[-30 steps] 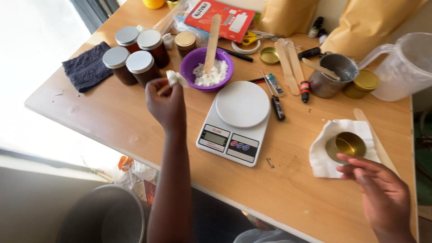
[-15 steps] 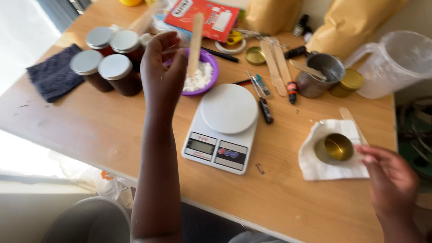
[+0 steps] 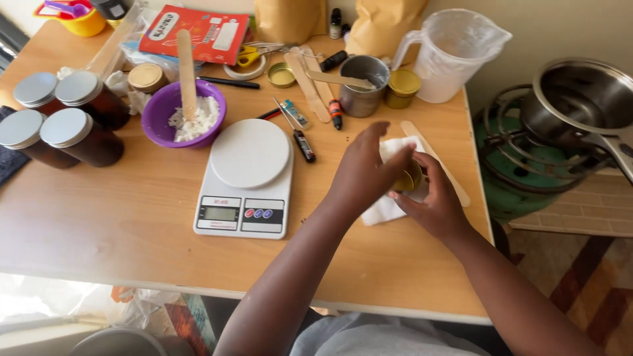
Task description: Stirring melted wax in a pot on a portable stove and cleaning metal candle tins with a cloth.
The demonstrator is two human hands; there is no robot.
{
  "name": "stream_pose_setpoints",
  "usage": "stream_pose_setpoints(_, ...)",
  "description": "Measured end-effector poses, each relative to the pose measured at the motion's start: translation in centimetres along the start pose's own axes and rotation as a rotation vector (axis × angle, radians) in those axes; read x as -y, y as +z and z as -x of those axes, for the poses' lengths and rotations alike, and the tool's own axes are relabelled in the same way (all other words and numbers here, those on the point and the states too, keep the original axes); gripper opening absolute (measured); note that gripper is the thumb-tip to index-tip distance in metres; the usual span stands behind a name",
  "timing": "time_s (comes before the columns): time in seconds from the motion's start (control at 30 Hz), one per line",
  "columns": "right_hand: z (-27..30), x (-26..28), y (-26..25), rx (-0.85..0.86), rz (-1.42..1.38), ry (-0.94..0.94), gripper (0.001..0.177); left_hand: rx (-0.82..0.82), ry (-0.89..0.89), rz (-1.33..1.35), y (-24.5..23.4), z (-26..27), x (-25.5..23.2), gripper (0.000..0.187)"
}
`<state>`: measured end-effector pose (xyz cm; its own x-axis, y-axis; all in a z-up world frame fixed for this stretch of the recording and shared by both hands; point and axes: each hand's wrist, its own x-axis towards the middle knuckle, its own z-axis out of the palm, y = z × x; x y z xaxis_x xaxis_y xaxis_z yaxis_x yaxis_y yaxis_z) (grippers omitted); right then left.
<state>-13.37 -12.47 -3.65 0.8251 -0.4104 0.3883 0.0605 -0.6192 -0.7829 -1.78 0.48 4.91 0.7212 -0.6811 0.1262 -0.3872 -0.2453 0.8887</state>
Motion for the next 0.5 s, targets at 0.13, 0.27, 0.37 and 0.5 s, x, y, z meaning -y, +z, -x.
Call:
stream_pose_setpoints(0.13, 0.8, 0.3, -1.8, -0.143, -0.04, 0.057, 0.08, -0.175, -0.144, 0.302, 1.9, -0.6, -1.5, 0.061)
stream_pose_setpoints(0.27, 1.0, 0.0, -6.6, -0.286, -0.158, -0.038, 0.08, -0.191, -0.103, 0.319, 4.3, 0.2, 0.9, 0.056)
stream_pose_setpoints(0.37, -0.6, 0.3, -13.1, -0.395, -0.026, 0.018, 0.075, -0.39, 0.337, -0.001, 6.6, -0.2, 4.3, 0.018)
stream_pose_setpoints(0.5, -5.0, 1.8, -20.3, -0.356, 0.42, 0.459, 0.068, -0.359, 0.377, -0.044, 7.0, -0.4, 4.9, 0.012)
